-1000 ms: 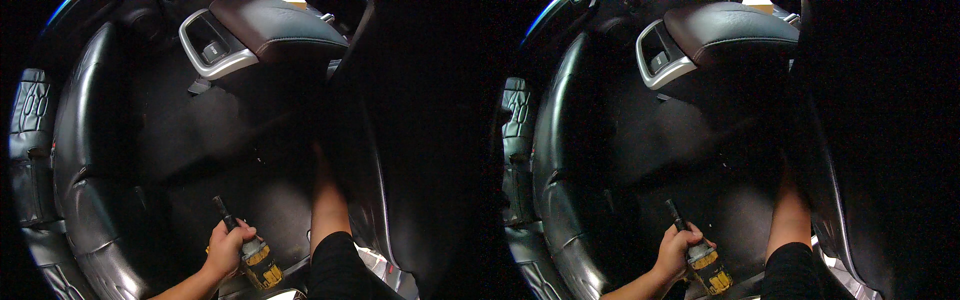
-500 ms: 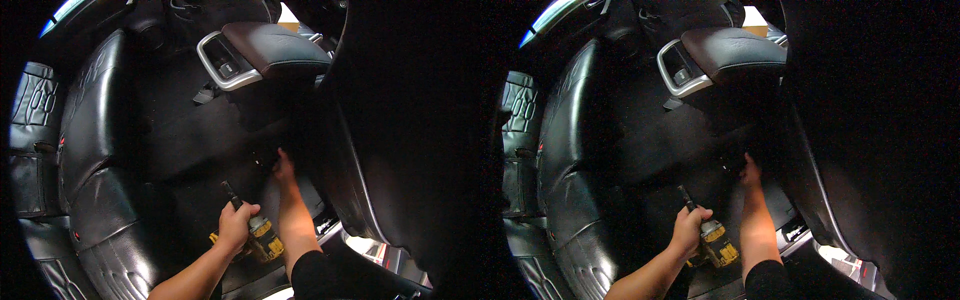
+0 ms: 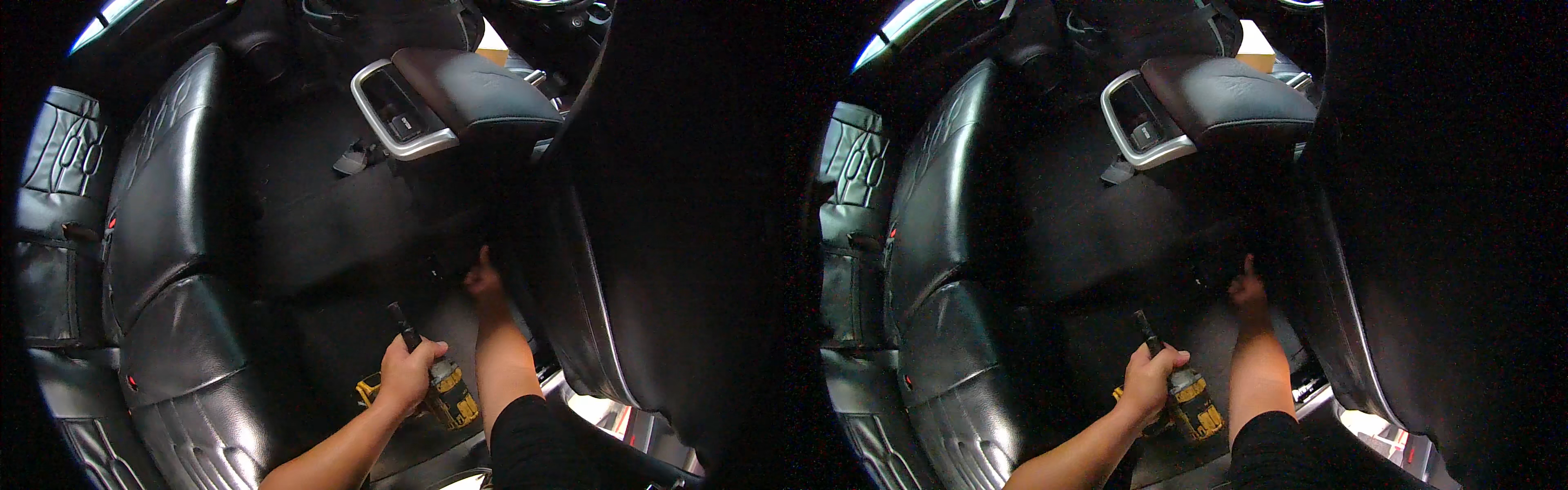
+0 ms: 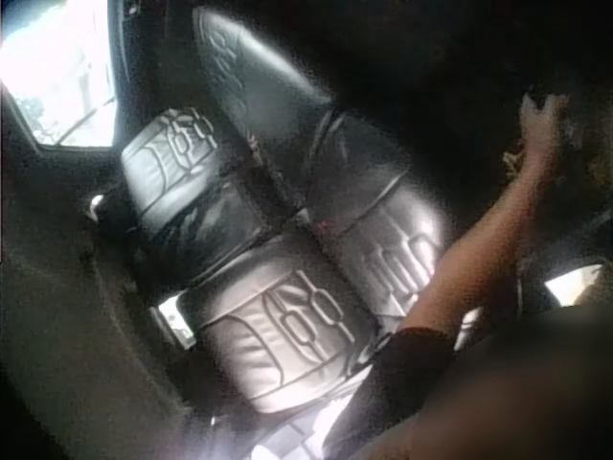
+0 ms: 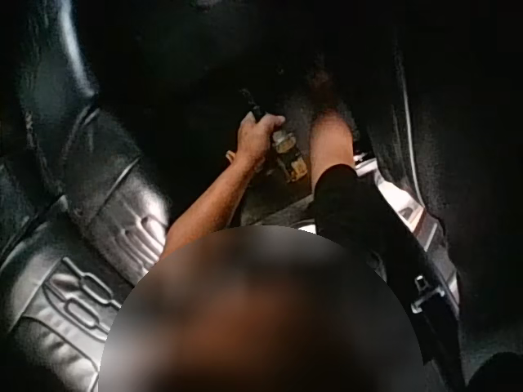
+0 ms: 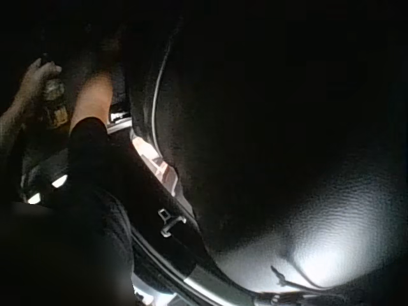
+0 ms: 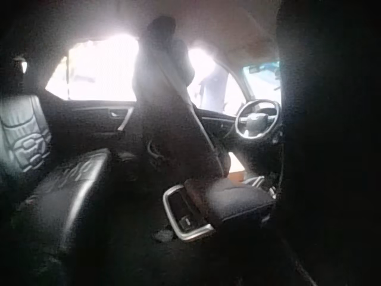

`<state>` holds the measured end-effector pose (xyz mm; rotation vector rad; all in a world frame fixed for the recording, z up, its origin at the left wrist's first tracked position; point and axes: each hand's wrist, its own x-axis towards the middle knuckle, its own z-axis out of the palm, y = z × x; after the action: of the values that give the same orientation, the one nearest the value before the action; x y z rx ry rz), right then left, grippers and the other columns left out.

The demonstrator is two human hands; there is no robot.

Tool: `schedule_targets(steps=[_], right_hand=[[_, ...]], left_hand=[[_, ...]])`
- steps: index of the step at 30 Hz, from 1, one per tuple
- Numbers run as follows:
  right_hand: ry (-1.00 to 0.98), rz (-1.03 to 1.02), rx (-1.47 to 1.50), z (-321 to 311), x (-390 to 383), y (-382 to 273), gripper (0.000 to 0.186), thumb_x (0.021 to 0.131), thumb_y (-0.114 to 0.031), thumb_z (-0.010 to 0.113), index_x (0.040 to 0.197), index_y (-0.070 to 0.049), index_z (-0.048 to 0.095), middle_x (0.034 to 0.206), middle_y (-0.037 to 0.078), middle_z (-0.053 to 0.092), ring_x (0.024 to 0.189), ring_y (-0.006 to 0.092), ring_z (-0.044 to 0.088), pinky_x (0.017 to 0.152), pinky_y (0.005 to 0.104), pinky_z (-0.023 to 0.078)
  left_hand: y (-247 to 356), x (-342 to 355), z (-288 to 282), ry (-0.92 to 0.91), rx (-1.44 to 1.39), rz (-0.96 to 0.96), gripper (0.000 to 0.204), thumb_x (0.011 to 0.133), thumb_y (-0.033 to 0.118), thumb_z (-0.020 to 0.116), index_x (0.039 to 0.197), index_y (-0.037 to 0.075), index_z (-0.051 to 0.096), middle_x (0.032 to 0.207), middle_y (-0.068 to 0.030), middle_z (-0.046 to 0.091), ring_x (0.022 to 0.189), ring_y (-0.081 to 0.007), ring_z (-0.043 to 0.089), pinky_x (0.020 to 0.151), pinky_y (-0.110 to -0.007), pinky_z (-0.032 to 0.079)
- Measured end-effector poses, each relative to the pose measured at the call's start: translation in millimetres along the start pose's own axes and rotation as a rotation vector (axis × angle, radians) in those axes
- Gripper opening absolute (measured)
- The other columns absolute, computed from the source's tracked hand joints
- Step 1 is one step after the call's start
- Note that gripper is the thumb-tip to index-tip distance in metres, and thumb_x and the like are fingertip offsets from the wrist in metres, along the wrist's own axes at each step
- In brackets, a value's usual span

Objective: The person uses a cordless impact driver to remove bolts securing the front passenger seat and then the rear seat of a black SUV. After loosening the bolts, the person lifts and removes each seat from the vehicle interior.

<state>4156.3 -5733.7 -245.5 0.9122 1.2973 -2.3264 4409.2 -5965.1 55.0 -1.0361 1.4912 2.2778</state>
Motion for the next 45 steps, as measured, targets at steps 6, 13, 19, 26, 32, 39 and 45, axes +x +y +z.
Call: schedule_targets(steps=[6, 13, 19, 26, 32, 39, 45], right_hand=[[0.023, -0.055, 0.275, 17, 13, 7, 0.044, 0.095, -0.056, 0.061, 0.113, -0.016, 0.069, 0.074, 0.003, 0.061, 0.054, 0.0233, 0.052, 0.064, 0.0437, 0.055], [0.345, -0.105, -0.166, 22, 1, -14, 0.044, 0.102, -0.037, 0.053, 0.136, -0.01, 0.06, 0.118, 0.009, 0.07, 0.097, 0.0282, 0.066, 0.089, 0.0437, 0.054], [0.215, -0.222, -0.383, 8, 12, -17, 0.042, 0.099, -0.035, 0.058, 0.134, -0.012, 0.06, 0.105, 0.005, 0.065, 0.086, 0.0233, 0.061, 0.076, 0.0385, 0.05], [0.181, -0.083, -0.134, 8, 24, -22, 0.037, 0.096, -0.035, 0.064, 0.128, -0.015, 0.061, 0.082, 0.001, 0.058, 0.065, 0.0178, 0.053, 0.056, 0.0335, 0.043], [-0.032, -0.179, -0.369, -30, 13, -39, 0.035, 0.094, -0.034, 0.07, 0.123, -0.017, 0.062, 0.063, -0.004, 0.048, 0.047, 0.0135, 0.044, 0.041, 0.0286, 0.035], [0.113, -0.195, -0.598, -26, 4, -41, 0.057, 0.089, -0.031, 0.073, 0.141, -0.02, 0.054, 0.131, 0.008, 0.058, 0.119, 0.0285, 0.054, 0.088, 0.0456, 0.051], [0.115, -0.384, -0.495, -27, 19, -23, 0.037, 0.088, -0.038, 0.07, 0.12, -0.021, 0.064, 0.093, 0.002, 0.053, 0.09, 0.0179, 0.055, 0.067, 0.0374, 0.048]], left_hand=[[-5, 2, -1, 0.0, 0.004, 0.007, 0.021, 0.081, 0.021, 0.074, 0.083, 0.004, 0.06, 0.079, -0.0054, 0.065, 0.075, -0.0167, 0.06, 0.07, -0.034, 0.047], [-4, 2, -2, 0.016, 0.04, 0.03, 0.021, 0.082, 0.021, 0.073, 0.084, 0.004, 0.061, 0.078, -0.0062, 0.066, 0.074, -0.0173, 0.061, 0.07, -0.033, 0.048], [-6, 2, -3, 0.024, 0.095, 0.029, 0.023, 0.081, 0.023, 0.074, 0.083, 0.004, 0.061, 0.076, -0.0059, 0.066, 0.073, -0.0173, 0.061, 0.07, -0.033, 0.048], [-11, 4, -7, 0.002, -0.009, 0.018, 0.024, 0.08, 0.024, 0.074, 0.081, 0.004, 0.061, 0.077, -0.0059, 0.065, 0.073, -0.0175, 0.061, 0.071, -0.034, 0.047], [-10, 4, -4, -0.005, 0.027, 0.019, 0.022, 0.081, 0.022, 0.074, 0.081, 0.005, 0.06, 0.076, -0.005, 0.064, 0.072, -0.0165, 0.059, 0.07, -0.034, 0.047], [-9, 2, -3, -0.031, -0.064, 0.029, 0.019, 0.082, 0.018, 0.072, 0.081, 0.005, 0.059, 0.075, -0.004, 0.062, 0.071, -0.0147, 0.058, 0.068, -0.032, 0.046], [-9, 4, -3, -0.059, 0.059, 0.049, 0.013, 0.085, 0.011, 0.066, 0.089, 0.005, 0.055, 0.08, -0.0107, 0.065, 0.073, -0.0227, 0.066, 0.07, -0.036, 0.053]])
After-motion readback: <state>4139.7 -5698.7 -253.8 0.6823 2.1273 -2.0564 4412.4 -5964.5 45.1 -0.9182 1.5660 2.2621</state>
